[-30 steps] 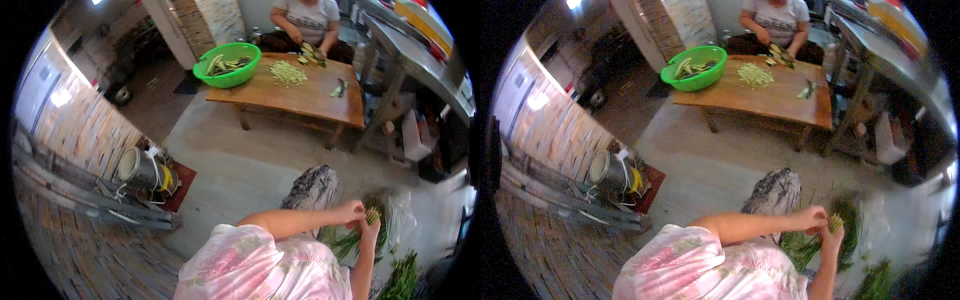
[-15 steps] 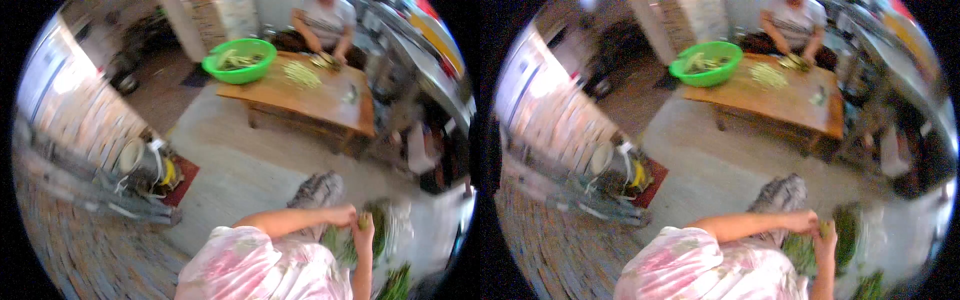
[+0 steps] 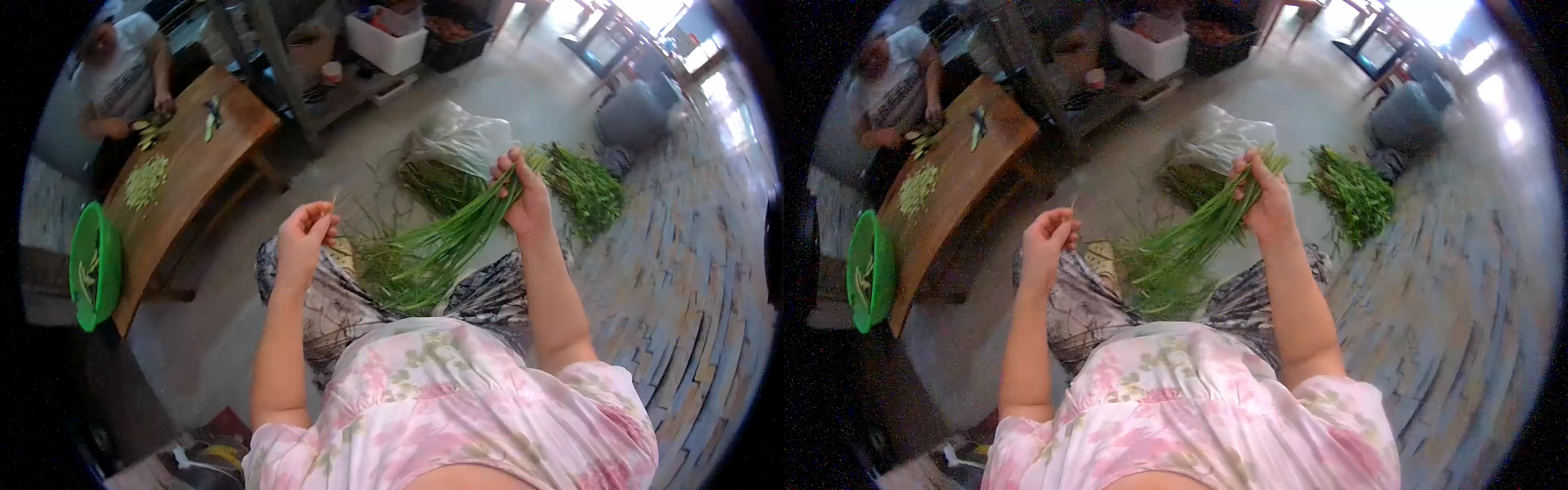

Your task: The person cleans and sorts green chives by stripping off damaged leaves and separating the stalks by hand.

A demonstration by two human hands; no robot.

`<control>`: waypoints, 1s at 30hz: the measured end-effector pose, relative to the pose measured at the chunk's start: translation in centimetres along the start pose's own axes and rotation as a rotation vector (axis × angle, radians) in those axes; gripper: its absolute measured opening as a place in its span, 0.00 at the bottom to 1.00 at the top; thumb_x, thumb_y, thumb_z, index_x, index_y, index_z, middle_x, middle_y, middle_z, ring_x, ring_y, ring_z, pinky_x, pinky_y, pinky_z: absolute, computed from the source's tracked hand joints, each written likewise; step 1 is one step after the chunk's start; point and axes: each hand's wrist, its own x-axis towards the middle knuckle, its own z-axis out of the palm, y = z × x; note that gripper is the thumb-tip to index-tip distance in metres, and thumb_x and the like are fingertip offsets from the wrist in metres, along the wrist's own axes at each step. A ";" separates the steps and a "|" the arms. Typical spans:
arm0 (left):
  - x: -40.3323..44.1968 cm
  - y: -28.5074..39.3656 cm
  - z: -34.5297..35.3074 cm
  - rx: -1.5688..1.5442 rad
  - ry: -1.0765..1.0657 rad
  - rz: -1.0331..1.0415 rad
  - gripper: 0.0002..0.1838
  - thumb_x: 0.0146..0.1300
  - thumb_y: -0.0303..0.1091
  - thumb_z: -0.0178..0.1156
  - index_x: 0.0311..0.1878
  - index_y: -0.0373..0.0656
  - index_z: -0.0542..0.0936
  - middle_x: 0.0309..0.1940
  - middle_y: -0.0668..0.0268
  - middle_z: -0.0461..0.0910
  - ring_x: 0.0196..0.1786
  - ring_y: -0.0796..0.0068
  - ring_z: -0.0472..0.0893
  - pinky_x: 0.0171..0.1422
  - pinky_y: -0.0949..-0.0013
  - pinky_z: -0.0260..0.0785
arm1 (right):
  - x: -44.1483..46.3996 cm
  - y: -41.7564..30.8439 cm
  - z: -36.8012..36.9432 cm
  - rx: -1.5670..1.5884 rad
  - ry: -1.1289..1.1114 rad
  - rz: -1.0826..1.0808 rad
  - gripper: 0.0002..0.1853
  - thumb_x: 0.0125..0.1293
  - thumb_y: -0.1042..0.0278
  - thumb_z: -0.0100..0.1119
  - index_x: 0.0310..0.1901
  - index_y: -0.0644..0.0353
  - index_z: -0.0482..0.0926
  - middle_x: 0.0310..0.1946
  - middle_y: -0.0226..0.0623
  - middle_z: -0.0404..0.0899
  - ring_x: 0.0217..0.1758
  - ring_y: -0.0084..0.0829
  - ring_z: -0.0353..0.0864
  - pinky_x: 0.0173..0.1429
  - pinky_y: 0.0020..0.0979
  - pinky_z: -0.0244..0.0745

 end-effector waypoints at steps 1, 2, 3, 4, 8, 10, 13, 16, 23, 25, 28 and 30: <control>0.1 -0.8 0.3 0.021 -0.038 -0.014 0.07 0.63 0.29 0.53 0.39 0.36 0.76 0.28 0.67 0.78 0.26 0.82 0.73 0.29 0.77 0.65 | -0.2 -1.0 -0.7 0.121 -0.047 -0.019 0.06 0.67 0.65 0.49 0.40 0.57 0.70 0.30 0.29 0.68 0.32 0.23 0.64 0.29 0.23 0.63; 0.0 -1.6 0.4 0.045 -0.072 -0.031 0.07 0.63 0.29 0.53 0.38 0.36 0.76 0.27 0.67 0.77 0.25 0.82 0.72 0.29 0.77 0.64 | -0.5 -1.8 -1.4 0.244 -0.095 -0.035 0.06 0.67 0.65 0.48 0.40 0.57 0.69 0.30 0.28 0.67 0.32 0.23 0.62 0.29 0.22 0.62; -0.1 -2.2 0.5 0.068 -0.104 -0.047 0.07 0.63 0.29 0.54 0.37 0.36 0.76 0.25 0.68 0.77 0.24 0.83 0.72 0.28 0.78 0.63 | -0.9 -2.4 -2.0 0.280 -0.085 -0.069 0.06 0.68 0.65 0.47 0.40 0.57 0.69 0.29 0.28 0.67 0.31 0.23 0.61 0.30 0.22 0.62; -0.2 -2.5 0.8 0.100 -0.112 -0.044 0.08 0.62 0.30 0.55 0.32 0.35 0.76 0.20 0.68 0.75 0.21 0.84 0.69 0.25 0.78 0.61 | -1.1 -2.9 -2.5 0.317 -0.080 -0.103 0.06 0.69 0.65 0.45 0.40 0.57 0.69 0.29 0.27 0.66 0.30 0.23 0.60 0.31 0.22 0.61; -0.3 -3.4 0.5 0.409 -0.102 -0.015 0.09 0.61 0.32 0.57 0.30 0.36 0.75 0.18 0.69 0.73 0.21 0.83 0.69 0.26 0.76 0.62 | -2.0 -4.2 -4.2 0.473 -0.107 -0.142 0.06 0.68 0.66 0.45 0.40 0.57 0.70 0.29 0.27 0.67 0.31 0.22 0.59 0.31 0.22 0.60; -0.3 -3.5 0.5 0.586 -0.049 0.023 0.10 0.61 0.33 0.58 0.28 0.36 0.74 0.19 0.70 0.72 0.23 0.82 0.69 0.29 0.76 0.63 | -2.2 -4.5 -5.0 0.524 -0.099 -0.150 0.05 0.67 0.66 0.47 0.40 0.57 0.70 0.29 0.27 0.67 0.30 0.22 0.58 0.31 0.22 0.59; -0.9 -2.7 2.7 0.391 0.030 0.299 0.11 0.61 0.36 0.58 0.29 0.37 0.75 0.22 0.71 0.73 0.27 0.83 0.70 0.34 0.77 0.64 | -2.5 -4.4 -5.5 0.560 -0.093 -0.170 0.05 0.67 0.67 0.48 0.40 0.58 0.71 0.29 0.27 0.67 0.30 0.22 0.59 0.31 0.22 0.59; -2.0 -1.4 3.4 0.305 -0.076 0.135 0.10 0.63 0.36 0.56 0.31 0.38 0.76 0.25 0.74 0.74 0.31 0.85 0.71 0.37 0.80 0.63 | -2.5 -4.1 -5.8 0.536 -0.035 -0.207 0.06 0.67 0.67 0.48 0.39 0.59 0.71 0.29 0.28 0.67 0.30 0.22 0.59 0.31 0.22 0.59; -3.8 -1.7 5.9 0.245 -0.472 0.013 0.11 0.64 0.34 0.53 0.34 0.34 0.78 0.27 0.68 0.78 0.31 0.81 0.75 0.39 0.75 0.67 | -2.2 -3.6 -6.4 0.603 -0.047 -0.197 0.06 0.68 0.67 0.45 0.40 0.59 0.69 0.30 0.29 0.67 0.29 0.23 0.58 0.34 0.25 0.59; -4.4 -2.2 7.1 0.320 -0.551 0.025 0.13 0.65 0.35 0.52 0.36 0.34 0.79 0.29 0.66 0.79 0.32 0.80 0.75 0.39 0.74 0.68 | -2.2 -3.4 -6.6 0.581 -0.021 -0.213 0.06 0.68 0.68 0.46 0.39 0.59 0.69 0.30 0.29 0.67 0.29 0.23 0.58 0.34 0.25 0.59; -4.8 -3.8 8.7 0.396 -0.681 -0.013 0.16 0.65 0.38 0.51 0.39 0.34 0.79 0.31 0.65 0.80 0.33 0.79 0.76 0.39 0.73 0.69 | -2.2 -3.4 -7.0 0.585 -0.015 -0.209 0.06 0.68 0.68 0.45 0.39 0.60 0.69 0.30 0.29 0.67 0.29 0.23 0.58 0.34 0.25 0.59; -4.9 -4.4 9.8 0.411 -0.777 -0.128 0.17 0.66 0.41 0.50 0.42 0.35 0.79 0.33 0.65 0.81 0.31 0.78 0.75 0.37 0.73 0.68 | -2.2 -3.3 -7.2 0.594 -0.021 -0.201 0.06 0.68 0.68 0.45 0.39 0.60 0.69 0.30 0.29 0.67 0.29 0.23 0.58 0.34 0.25 0.59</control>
